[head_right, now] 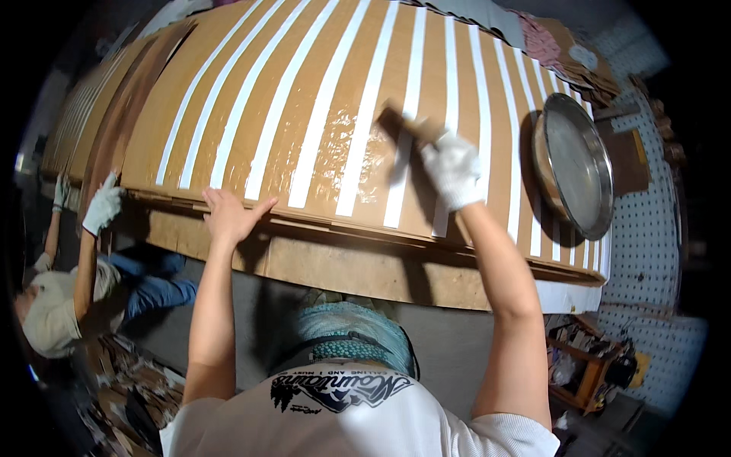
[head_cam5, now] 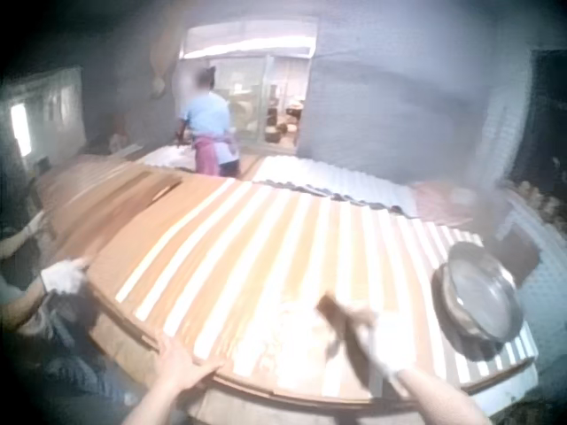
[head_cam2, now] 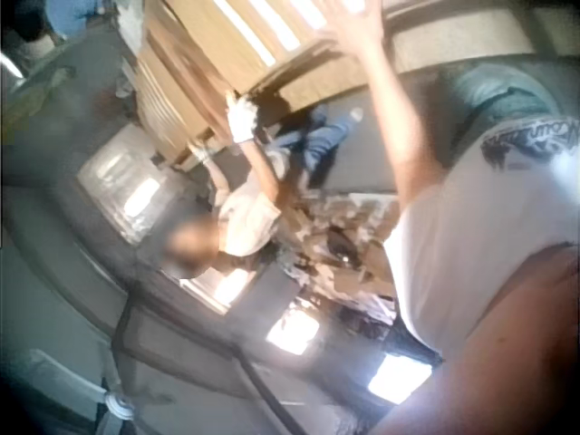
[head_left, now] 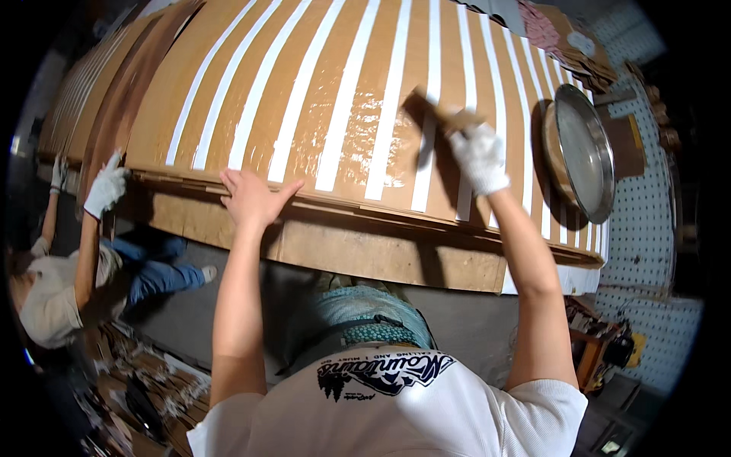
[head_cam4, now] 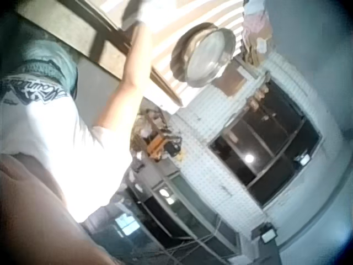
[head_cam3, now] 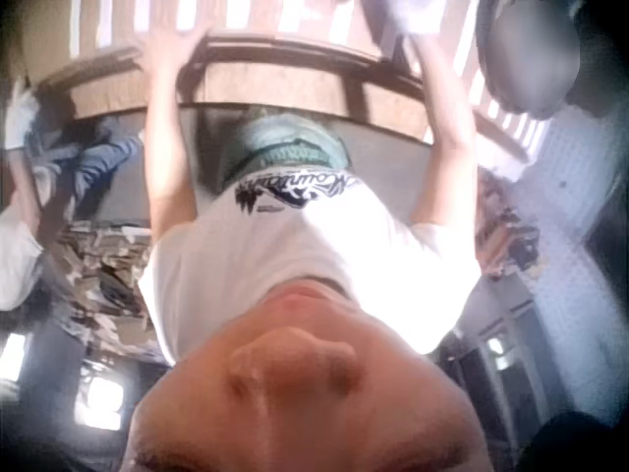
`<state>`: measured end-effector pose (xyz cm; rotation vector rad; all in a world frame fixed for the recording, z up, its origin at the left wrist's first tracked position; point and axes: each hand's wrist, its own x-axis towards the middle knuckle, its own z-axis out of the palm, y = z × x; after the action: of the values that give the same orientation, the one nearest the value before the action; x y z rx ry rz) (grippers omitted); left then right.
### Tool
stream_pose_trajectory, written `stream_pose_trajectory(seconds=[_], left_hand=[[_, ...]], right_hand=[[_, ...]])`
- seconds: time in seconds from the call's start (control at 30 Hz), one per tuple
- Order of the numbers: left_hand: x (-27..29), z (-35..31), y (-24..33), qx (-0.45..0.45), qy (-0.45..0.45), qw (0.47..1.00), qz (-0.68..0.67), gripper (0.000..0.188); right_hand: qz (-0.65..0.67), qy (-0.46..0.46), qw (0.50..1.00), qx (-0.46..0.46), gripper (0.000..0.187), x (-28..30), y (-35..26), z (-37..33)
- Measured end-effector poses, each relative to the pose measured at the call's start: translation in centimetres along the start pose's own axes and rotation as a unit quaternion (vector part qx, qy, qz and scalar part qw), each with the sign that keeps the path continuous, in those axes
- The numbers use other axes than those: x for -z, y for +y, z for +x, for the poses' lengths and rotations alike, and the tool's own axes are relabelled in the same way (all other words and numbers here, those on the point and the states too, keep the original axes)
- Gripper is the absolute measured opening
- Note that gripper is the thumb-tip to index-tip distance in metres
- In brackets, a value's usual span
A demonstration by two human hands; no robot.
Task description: The person repeatedly dips a wide brush into a metal bowl of liquid and applies it in long strokes across a large striped cardboard sheet. The person occasionally uses a small blue scraper to smooth the surface. A coworker is visible in the background working on the same sheet.
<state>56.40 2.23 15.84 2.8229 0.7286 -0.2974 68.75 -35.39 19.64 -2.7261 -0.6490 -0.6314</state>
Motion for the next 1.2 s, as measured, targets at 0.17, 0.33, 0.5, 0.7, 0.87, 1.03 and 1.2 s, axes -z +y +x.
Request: stream_pose_trajectory(seconds=[0.17,0.33,0.5,0.7,0.87,1.03,1.2], left_hand=[[-0.3,-0.6,-0.7,0.015,0.014,1.0,-0.011,0.133],[-0.1,-1.3,0.0,0.026,0.03,0.999,0.016,0.129],[-3.8,-4.7,2.1,-0.308,0.285,0.907,-0.036,0.066],[-4.9,-7.7,6.1,-0.484,0.184,0.853,-0.071,0.053],[-5.8,-7.7,6.3,-0.473,0.173,0.863,-0.025,0.061],[-6.1,-7.6,6.3,-0.454,0.151,0.878,-0.009,0.067],[-6.4,-7.5,6.5,-0.43,0.132,0.893,0.009,0.063]], right_hand=[[0.012,-0.185,0.977,0.103,0.052,3.1,-8.8,-6.6],[-0.055,-0.195,0.972,-0.116,0.024,4.0,-1.5,-1.9],[-0.016,-0.049,0.984,-0.171,0.023,2.9,-0.5,-3.9],[0.094,-0.106,0.99,-0.004,0.026,2.7,-5.2,-4.4],[0.154,-0.132,0.979,-0.001,0.027,1.5,-3.6,2.1],[0.238,-0.267,0.932,-0.057,0.045,-1.9,-1.8,9.3],[0.215,-0.224,0.947,-0.088,0.034,-6.7,3.3,18.5]])
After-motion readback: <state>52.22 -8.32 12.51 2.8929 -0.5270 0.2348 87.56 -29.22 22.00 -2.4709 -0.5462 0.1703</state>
